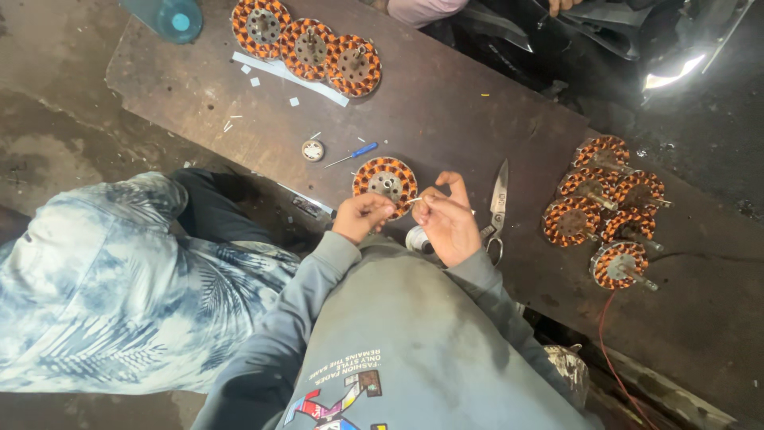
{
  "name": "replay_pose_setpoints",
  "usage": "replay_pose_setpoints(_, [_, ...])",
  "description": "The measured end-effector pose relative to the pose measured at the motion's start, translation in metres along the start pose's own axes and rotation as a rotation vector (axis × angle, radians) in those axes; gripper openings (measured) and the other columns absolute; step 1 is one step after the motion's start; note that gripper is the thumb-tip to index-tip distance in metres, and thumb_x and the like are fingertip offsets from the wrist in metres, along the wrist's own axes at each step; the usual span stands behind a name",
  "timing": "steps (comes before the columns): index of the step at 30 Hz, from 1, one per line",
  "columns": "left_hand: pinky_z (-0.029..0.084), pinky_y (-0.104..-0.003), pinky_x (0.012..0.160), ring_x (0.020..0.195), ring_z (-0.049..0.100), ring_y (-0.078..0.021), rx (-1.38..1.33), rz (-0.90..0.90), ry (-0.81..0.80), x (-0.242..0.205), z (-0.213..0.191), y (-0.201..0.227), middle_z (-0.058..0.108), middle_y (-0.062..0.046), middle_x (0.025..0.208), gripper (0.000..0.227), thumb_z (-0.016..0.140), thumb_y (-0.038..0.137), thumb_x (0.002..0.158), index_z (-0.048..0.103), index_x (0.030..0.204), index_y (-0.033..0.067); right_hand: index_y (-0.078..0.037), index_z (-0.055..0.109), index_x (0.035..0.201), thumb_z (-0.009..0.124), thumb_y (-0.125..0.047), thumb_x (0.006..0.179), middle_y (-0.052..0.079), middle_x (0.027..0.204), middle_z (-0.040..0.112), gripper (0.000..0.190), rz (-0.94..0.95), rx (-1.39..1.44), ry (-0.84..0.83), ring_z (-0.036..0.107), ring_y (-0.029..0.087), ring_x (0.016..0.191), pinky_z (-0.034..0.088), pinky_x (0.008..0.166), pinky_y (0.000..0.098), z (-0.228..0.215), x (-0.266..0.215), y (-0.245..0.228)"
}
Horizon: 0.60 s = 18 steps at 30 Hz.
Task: The person is assembling electrical components, likely stator coils, by inserting small white plastic pieces into the slots of a circular orange and black component. They use their hands to manipulate the pieces and occasionally use a small tool to assist with the insertion.
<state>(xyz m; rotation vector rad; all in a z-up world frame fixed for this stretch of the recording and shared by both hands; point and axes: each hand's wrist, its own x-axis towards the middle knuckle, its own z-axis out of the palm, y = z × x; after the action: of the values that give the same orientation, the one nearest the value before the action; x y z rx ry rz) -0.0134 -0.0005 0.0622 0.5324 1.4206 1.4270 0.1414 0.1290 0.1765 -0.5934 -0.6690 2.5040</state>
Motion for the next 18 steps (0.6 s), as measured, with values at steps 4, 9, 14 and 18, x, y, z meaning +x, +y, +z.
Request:
replay_pose_setpoints(4, [0.052, -0.022, 0.061, 0.070, 0.062, -0.0042, 0.103, 0.027, -0.151, -0.007, 0.005, 0.040, 0.072, 0.003, 0.086, 0.024, 0.075, 0.014, 0.092, 0.074, 0.115, 0.0061, -0.011, 0.042, 0.119, 0.055, 0.005, 0.094, 0.009, 0.081, 0.055, 0.033, -0.006, -0.077, -0.033, 0.053, 0.020, 0.077, 0.040, 0.073, 0.0346, 0.006, -0.002, -0.005])
replay_pose_setpoints(9, [0.052, -0.023, 0.060, 0.068, 0.064, -0.0053, 0.139, 0.261, -0.139, -0.003, 0.016, 0.051, 0.073, 0.000, 0.082, 0.012, 0.078, 0.014, 0.095, 0.079, 0.105, 0.0074, -0.009, 0.042, 0.116, 0.058, 0.005, 0.094, 0.007, 0.082, 0.058, 0.030, -0.018, -0.244, 0.021, 0.055, 0.016, 0.078, 0.040, 0.068, 0.0322, 0.015, -0.008, -0.011])
replay_pose_setpoints(14, [0.050, -0.025, 0.056, 0.063, 0.061, -0.0068, 0.381, 0.276, -0.040, -0.007, 0.004, 0.028, 0.070, -0.001, 0.081, 0.013, 0.083, 0.015, 0.088, 0.080, 0.099, 0.0078, -0.009, 0.042, 0.114, 0.060, 0.004, 0.094, 0.007, 0.082, 0.058, 0.030, -0.010, -0.242, 0.031, 0.055, 0.016, 0.077, 0.041, 0.067, 0.0318, 0.020, -0.010, -0.011])
replay_pose_setpoints(18, [0.053, -0.027, 0.066, 0.079, 0.063, -0.0102, 0.497, 0.538, -0.065, -0.011, 0.001, 0.031, 0.072, -0.006, 0.094, 0.030, 0.085, 0.014, 0.079, 0.077, 0.107, 0.0059, -0.009, 0.043, 0.113, 0.060, 0.003, 0.094, 0.008, 0.083, 0.059, 0.029, -0.015, -0.230, 0.021, 0.056, 0.016, 0.077, 0.041, 0.067, 0.0316, 0.020, -0.009, -0.013])
